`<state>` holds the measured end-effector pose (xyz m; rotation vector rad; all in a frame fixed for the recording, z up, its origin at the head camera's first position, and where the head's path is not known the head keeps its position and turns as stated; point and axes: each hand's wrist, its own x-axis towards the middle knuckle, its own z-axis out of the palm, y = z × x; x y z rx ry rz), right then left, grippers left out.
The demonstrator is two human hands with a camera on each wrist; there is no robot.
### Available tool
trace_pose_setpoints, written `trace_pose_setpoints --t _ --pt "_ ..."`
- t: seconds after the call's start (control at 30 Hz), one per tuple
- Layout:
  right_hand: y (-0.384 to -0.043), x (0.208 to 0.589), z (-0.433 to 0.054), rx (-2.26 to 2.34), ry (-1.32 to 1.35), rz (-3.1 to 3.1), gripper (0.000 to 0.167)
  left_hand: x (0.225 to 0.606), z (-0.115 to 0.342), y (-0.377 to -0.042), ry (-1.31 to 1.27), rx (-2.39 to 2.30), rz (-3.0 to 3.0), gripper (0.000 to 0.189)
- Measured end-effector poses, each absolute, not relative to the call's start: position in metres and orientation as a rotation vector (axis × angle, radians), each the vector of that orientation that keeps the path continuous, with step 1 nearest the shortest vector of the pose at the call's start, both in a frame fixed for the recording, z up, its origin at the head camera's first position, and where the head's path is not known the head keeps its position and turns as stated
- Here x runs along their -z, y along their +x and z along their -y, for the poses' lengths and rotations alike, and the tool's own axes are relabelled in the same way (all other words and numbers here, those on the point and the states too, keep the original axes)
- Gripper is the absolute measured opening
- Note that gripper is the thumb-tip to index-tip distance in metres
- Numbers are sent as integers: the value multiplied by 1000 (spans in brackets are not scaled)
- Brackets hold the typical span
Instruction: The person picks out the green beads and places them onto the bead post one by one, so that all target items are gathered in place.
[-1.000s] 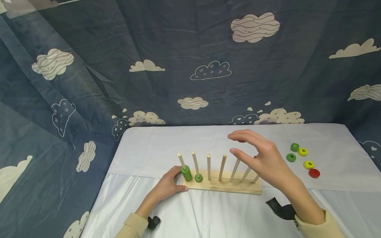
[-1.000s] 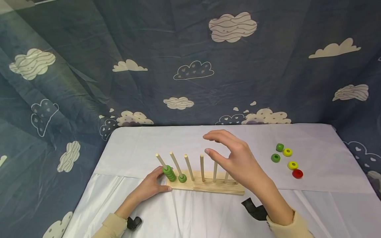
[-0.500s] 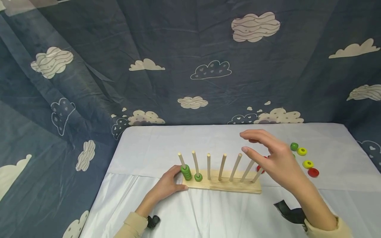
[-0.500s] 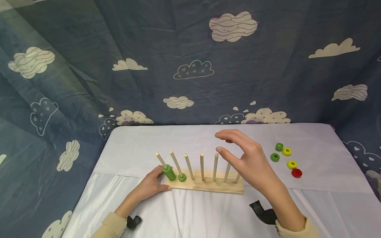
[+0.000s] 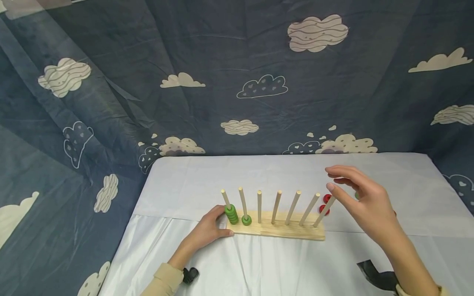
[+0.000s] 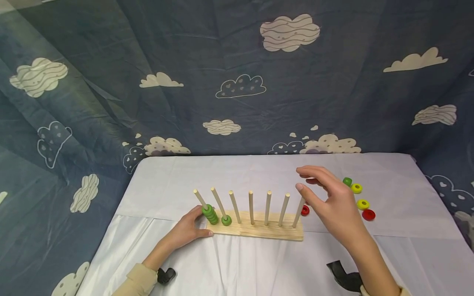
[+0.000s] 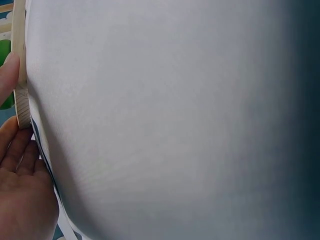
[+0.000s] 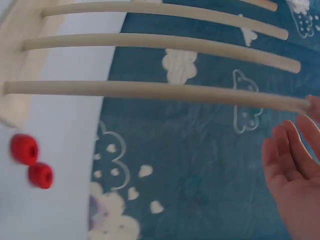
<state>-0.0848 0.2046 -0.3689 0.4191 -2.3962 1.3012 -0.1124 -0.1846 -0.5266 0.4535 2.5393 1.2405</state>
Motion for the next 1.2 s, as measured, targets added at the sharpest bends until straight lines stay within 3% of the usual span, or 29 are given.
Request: trace_pose_setpoints --t 0.47,1.2 --pt "-72 428 -233 -1284 48 2509 37 529 187 -112 425 -1224 -2557 74" --pt "-97 500 -293 -1098 -258 2681 44 529 187 -111 417 -1232 -2544 74"
